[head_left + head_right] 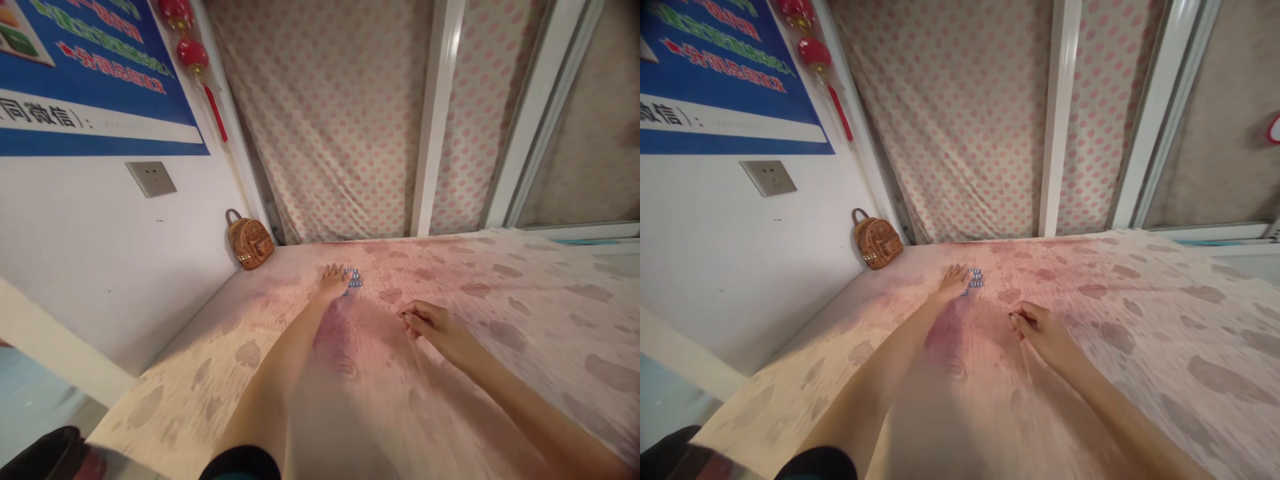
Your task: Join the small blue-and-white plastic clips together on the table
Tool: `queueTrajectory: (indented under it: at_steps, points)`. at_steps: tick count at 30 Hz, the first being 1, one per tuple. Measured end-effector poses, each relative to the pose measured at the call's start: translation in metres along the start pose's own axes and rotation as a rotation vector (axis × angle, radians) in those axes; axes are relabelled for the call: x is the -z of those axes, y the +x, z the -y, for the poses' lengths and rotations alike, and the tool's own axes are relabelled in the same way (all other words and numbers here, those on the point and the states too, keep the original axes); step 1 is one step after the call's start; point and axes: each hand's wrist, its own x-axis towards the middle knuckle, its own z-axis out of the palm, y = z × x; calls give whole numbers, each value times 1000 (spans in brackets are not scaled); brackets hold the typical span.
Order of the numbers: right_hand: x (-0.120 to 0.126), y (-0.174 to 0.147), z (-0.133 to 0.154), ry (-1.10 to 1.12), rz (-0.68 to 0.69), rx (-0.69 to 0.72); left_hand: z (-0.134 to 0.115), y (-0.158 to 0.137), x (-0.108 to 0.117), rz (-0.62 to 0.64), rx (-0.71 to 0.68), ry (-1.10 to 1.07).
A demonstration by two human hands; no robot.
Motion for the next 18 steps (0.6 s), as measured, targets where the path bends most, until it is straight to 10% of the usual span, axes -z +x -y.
queueTrajectory:
  at_steps: [8,18]
  points:
    - [18,-10,0,-30,-24,-49,-22,-9,-16,209,-91,339]
    - [19,-11,-5,-35,-5,-33,-44,-144,12,297,-325,221]
